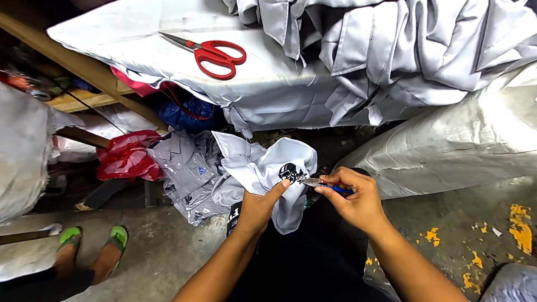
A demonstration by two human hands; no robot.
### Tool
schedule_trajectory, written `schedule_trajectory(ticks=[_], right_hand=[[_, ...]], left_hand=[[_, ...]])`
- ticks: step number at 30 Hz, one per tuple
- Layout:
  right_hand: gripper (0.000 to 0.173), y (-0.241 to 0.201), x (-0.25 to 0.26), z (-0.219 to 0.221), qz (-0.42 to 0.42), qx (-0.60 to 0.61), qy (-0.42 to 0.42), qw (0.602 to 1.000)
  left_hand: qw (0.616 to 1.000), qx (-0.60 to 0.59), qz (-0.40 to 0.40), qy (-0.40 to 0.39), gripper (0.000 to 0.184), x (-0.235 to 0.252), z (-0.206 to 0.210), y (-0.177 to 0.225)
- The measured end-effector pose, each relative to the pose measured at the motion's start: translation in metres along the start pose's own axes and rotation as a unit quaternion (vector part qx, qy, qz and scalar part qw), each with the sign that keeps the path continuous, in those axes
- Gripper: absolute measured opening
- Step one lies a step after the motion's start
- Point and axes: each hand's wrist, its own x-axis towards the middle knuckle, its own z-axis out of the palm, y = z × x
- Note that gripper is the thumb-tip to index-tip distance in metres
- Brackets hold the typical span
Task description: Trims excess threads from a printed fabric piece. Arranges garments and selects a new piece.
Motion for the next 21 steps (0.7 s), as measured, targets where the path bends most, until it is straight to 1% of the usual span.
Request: schedule_trajectory(ticks=[6, 10, 16, 21], right_hand=[[0.025, -0.0002, -0.0001, 0.0019, -0.023, -0.051, 0.009, 0.998], [0.023, 0.0005, 0.0007, 0.0031, -0.044, -0.062, 0.008, 0.997], [0.022, 0.0029, 0.0000, 0.0044, -0.035, -0.027, -0.001, 0.999], [0.025, 0.0008, -0.0017, 0.0008, -0.022, 0.021, -0.016, 0.999]], left_hand=[[1.000, 0.004, 0.010, 0.000, 0.026, 0.0007, -0.0008, -0.0012], [1.000, 0.004, 0.007, 0.006, 0.028, 0.0009, -0.0017, -0.0012], [1.000, -0.002, -0.003, 0.009, 0.028, 0.0003, -0.0017, -0.0001], [1.000, 0.007, 0.001, 0.013, 0.027, 0.0002, -0.0013, 0.0009]])
